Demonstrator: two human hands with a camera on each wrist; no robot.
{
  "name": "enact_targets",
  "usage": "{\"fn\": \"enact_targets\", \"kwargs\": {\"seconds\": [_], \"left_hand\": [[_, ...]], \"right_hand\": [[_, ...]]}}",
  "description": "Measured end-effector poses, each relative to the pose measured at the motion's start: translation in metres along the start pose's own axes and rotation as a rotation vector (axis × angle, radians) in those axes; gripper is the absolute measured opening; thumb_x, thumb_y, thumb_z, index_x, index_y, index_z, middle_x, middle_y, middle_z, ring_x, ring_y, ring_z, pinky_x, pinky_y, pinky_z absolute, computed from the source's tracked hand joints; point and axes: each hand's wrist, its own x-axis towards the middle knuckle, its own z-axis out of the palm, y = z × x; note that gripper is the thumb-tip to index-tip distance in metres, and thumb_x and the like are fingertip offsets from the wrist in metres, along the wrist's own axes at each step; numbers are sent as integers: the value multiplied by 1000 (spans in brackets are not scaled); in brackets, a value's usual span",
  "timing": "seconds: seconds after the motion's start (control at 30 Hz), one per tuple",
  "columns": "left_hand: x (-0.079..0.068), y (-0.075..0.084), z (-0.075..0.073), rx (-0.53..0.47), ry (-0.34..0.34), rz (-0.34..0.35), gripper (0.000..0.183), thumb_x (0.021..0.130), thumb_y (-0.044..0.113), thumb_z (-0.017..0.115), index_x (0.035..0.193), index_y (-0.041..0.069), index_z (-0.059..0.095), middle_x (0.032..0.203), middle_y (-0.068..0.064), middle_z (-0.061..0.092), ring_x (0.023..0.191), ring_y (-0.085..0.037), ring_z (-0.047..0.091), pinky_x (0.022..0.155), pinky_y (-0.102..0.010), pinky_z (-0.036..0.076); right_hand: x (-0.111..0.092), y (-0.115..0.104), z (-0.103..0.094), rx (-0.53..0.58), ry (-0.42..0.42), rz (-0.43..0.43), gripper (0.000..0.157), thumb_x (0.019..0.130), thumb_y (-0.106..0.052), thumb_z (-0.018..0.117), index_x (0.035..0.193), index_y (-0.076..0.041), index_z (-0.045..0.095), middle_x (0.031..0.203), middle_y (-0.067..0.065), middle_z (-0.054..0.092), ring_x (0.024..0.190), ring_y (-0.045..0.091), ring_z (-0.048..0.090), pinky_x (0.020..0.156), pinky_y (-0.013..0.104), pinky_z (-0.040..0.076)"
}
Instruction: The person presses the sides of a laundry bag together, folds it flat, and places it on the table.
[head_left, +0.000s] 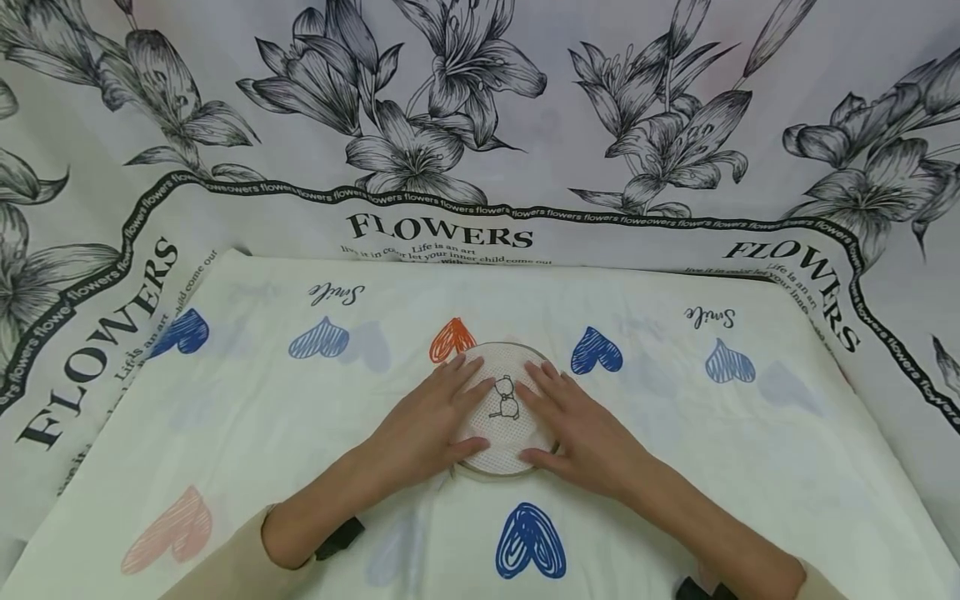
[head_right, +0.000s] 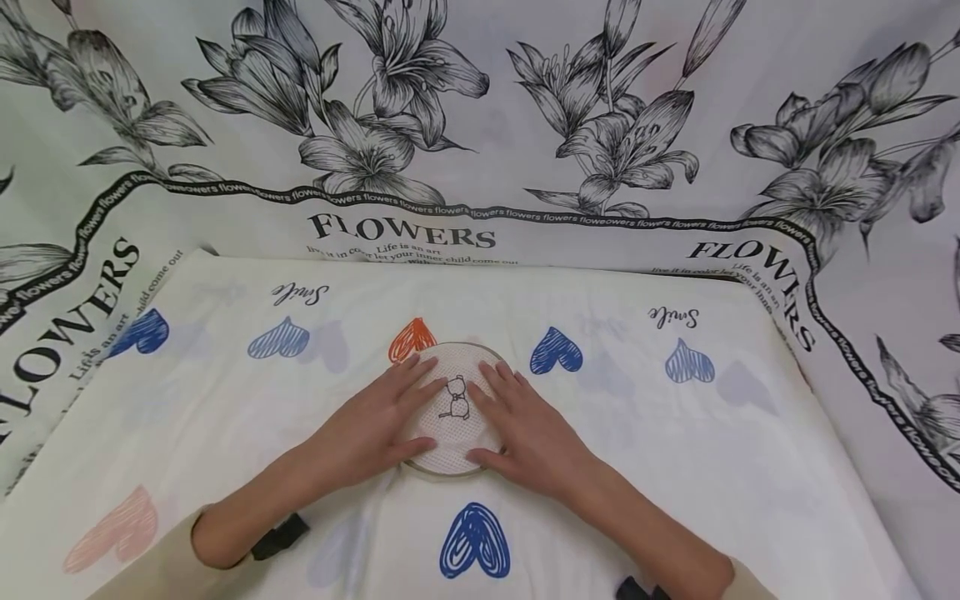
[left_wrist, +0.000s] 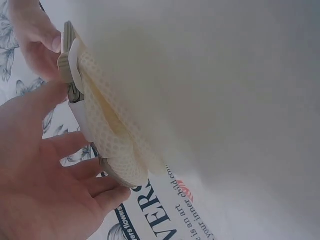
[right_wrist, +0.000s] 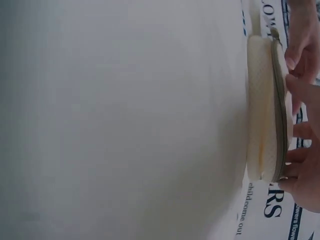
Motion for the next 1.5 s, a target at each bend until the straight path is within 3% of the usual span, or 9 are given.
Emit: {"fn": "enact_targets", "kwargs": {"seconds": [0.33, 0.73, 1.1, 1.5], "left_hand": [[-3, -1, 2, 9, -65, 51, 85, 77, 54, 63, 142, 11, 31, 150, -13, 17, 137, -29, 13, 109, -40, 16], [-8, -2, 7, 103, -131, 91, 88, 82, 57, 54, 145, 8, 19, 150, -17, 8, 137, -33, 9, 109, -43, 16], [-6, 0, 7, 140, -188, 91, 85, 85, 58, 46, 146, 6, 16, 150, -18, 5, 137, -34, 6, 109, -43, 14], [-4, 2, 8, 187, -244, 76, 87, 84, 59, 47, 145, 5, 16, 150, -18, 6, 137, -33, 6, 109, -44, 13]], "right_hand": [[7, -1, 6, -83, -32, -65, 81, 83, -61, 48, 146, -19, 21, 151, 10, 10, 137, 28, 11, 105, 43, 26], [9, -3, 10, -138, -52, -103, 78, 87, -58, 44, 146, -13, 19, 151, 14, 9, 137, 31, 9, 108, 42, 19], [8, -1, 15, -167, -55, -115, 75, 89, -54, 43, 146, -11, 18, 151, 16, 7, 137, 32, 9, 108, 44, 18], [9, -3, 18, -196, -86, -116, 76, 88, -54, 45, 146, -11, 19, 150, 17, 7, 137, 32, 10, 108, 42, 19]]}}
